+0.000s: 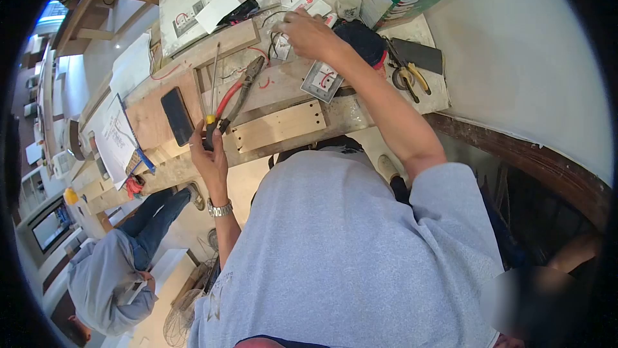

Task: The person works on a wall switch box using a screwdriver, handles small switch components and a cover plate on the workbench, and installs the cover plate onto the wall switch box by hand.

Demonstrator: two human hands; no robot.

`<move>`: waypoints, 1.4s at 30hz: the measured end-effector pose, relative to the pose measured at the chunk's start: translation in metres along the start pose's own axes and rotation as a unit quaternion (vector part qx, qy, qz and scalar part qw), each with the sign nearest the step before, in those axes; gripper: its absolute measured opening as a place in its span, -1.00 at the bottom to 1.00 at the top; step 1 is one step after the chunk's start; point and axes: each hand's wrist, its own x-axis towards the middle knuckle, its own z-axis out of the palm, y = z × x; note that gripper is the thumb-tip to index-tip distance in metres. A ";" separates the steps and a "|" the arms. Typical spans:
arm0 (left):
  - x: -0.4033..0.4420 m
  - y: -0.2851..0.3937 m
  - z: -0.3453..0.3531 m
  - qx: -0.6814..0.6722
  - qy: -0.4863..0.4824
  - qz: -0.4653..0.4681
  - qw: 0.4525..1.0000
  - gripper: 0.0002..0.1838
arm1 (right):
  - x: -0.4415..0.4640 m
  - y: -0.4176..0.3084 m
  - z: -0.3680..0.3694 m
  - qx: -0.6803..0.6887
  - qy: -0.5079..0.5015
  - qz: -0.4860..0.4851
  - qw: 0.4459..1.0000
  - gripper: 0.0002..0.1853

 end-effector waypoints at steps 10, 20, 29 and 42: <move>-0.019 -0.029 0.009 0.054 -0.035 0.000 0.998 -0.47 | 0.049 0.042 0.022 -0.169 -0.011 -0.011 0.986 -0.44; -0.021 -0.029 0.014 -0.017 -0.022 -0.006 1.000 -0.37 | 0.022 0.041 -0.020 -0.010 -0.100 0.004 0.995 -0.81; -0.013 -0.027 0.013 0.008 -0.044 0.009 0.999 -0.36 | -0.002 0.046 -0.050 0.101 -0.172 0.028 0.980 -0.84; -0.017 -0.031 0.015 0.002 -0.029 -0.002 1.000 -0.33 | 0.046 0.031 0.044 -0.186 -0.176 -0.192 0.947 -0.56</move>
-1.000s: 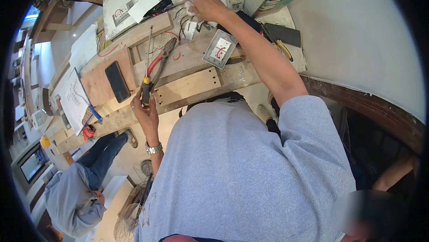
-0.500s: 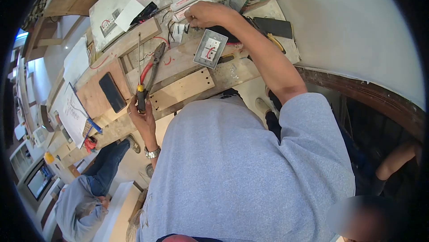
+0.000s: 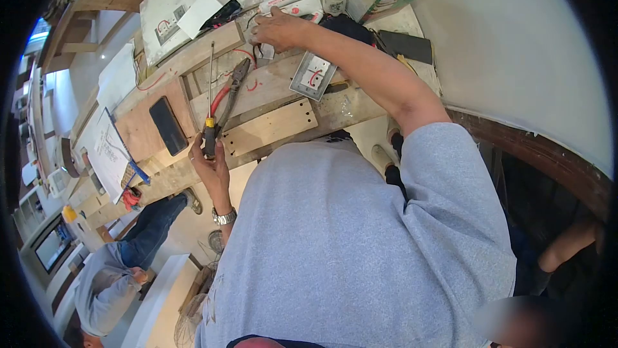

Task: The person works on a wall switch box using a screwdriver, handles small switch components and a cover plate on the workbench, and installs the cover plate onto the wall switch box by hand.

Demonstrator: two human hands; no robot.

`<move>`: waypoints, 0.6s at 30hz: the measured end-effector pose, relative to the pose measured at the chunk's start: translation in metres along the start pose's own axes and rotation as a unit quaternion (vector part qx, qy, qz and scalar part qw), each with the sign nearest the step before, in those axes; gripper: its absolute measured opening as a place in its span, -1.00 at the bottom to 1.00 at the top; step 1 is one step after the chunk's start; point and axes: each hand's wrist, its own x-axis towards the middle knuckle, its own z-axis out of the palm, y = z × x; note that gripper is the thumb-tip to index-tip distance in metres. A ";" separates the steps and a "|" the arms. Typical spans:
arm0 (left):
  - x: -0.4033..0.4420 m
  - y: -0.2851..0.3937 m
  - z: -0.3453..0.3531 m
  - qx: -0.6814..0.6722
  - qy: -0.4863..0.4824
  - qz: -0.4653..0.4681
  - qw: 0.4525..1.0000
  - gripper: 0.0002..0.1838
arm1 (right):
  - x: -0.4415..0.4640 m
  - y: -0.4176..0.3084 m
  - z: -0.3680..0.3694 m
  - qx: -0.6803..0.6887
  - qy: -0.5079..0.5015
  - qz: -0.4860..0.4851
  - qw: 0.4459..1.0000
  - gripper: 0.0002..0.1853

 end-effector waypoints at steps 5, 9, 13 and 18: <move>-0.020 -0.002 -0.003 -0.023 0.023 -0.076 0.997 -0.34 | -0.003 0.002 0.011 -0.019 0.052 -0.061 0.997 -0.65; -0.034 0.005 -0.008 -0.045 0.034 -0.109 0.993 -0.36 | -0.002 0.000 0.019 -0.062 0.101 -0.061 0.991 -0.65; -0.039 0.005 -0.014 -0.017 0.079 -0.084 0.993 -0.40 | -0.006 -0.005 -0.011 0.086 0.128 0.038 0.987 -0.53; -0.026 0.020 -0.025 0.031 0.127 -0.040 0.991 -0.48 | -0.038 -0.001 -0.054 0.532 0.141 0.127 0.825 -0.44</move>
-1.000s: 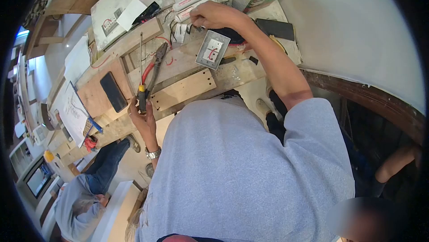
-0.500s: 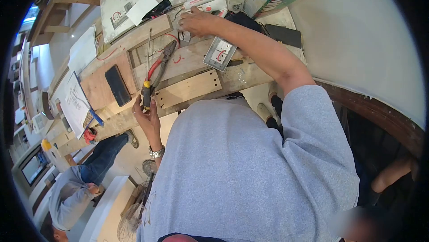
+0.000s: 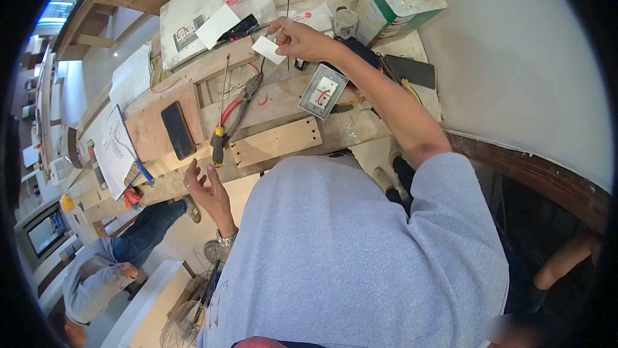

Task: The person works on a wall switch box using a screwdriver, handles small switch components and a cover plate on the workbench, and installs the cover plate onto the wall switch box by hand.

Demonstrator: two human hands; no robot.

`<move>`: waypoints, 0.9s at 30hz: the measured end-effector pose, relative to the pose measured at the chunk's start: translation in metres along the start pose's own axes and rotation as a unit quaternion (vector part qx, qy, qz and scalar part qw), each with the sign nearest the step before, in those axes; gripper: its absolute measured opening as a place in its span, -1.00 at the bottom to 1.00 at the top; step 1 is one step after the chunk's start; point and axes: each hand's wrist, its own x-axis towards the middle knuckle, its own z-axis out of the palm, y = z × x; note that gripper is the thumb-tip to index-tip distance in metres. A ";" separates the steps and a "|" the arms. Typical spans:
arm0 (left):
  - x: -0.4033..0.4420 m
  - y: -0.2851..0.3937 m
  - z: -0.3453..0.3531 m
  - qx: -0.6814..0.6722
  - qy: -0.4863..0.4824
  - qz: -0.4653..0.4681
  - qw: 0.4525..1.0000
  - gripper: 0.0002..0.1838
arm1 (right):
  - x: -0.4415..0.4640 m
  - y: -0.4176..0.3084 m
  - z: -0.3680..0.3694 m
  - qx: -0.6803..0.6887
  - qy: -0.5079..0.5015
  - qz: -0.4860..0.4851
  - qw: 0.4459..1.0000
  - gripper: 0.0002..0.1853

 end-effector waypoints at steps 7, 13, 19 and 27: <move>0.031 0.051 0.020 -0.106 -0.024 0.080 0.991 -0.56 | -0.043 -0.053 0.000 0.288 0.105 0.037 0.951 -0.58; 0.054 0.099 0.052 -0.271 -0.187 0.087 0.940 -0.58 | -0.070 -0.077 0.007 0.380 0.144 -0.035 0.913 -0.53; 0.075 0.150 0.070 -0.391 -0.267 0.079 0.877 -0.53 | -0.095 -0.094 -0.002 0.376 0.203 -0.007 0.904 -0.56; 0.072 0.158 0.105 -0.492 -0.352 -0.040 0.796 -0.49 | -0.117 -0.086 0.026 0.220 0.160 -0.013 0.962 -0.72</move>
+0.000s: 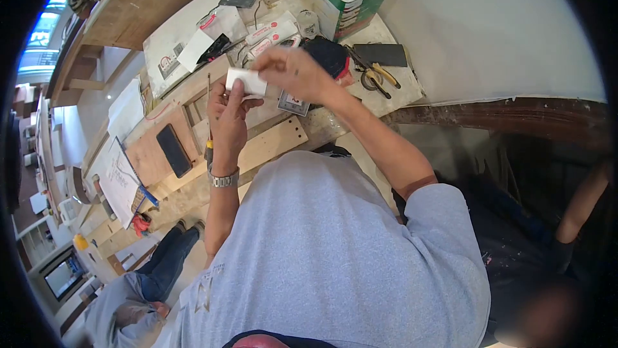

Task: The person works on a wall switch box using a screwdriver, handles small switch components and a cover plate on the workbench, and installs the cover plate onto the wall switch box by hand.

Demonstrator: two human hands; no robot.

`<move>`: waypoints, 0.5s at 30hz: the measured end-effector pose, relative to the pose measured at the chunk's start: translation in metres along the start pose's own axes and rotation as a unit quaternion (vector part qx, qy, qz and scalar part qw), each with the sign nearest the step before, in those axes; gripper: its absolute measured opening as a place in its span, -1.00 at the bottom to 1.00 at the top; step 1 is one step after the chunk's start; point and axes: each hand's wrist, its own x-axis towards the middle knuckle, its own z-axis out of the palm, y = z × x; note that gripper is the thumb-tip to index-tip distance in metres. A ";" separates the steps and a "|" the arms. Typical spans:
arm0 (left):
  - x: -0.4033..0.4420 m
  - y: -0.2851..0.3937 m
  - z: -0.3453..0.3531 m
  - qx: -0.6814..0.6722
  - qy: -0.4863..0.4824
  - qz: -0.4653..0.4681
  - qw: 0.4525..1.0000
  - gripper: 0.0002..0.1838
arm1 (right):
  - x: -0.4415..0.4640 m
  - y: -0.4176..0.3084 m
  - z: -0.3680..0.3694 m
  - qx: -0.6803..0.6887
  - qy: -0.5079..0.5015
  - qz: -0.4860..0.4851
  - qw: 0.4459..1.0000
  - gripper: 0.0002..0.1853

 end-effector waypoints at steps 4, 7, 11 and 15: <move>-0.024 -0.022 -0.029 0.023 -0.002 -0.009 1.000 -0.68 | -0.007 0.032 -0.007 -0.093 -0.048 -0.011 0.994 -0.80; -0.062 -0.029 -0.059 0.056 0.075 -0.016 0.995 -0.73 | 0.009 0.055 -0.047 -0.372 0.089 -0.069 0.922 -0.78; -0.115 -0.041 -0.105 0.067 0.123 -0.062 0.988 -0.73 | 0.030 0.078 -0.060 -0.573 0.037 -0.050 0.817 -0.69; -0.149 -0.039 -0.118 0.077 0.172 -0.111 0.976 -0.76 | 0.068 0.085 -0.051 -0.626 -0.114 0.013 0.771 -0.72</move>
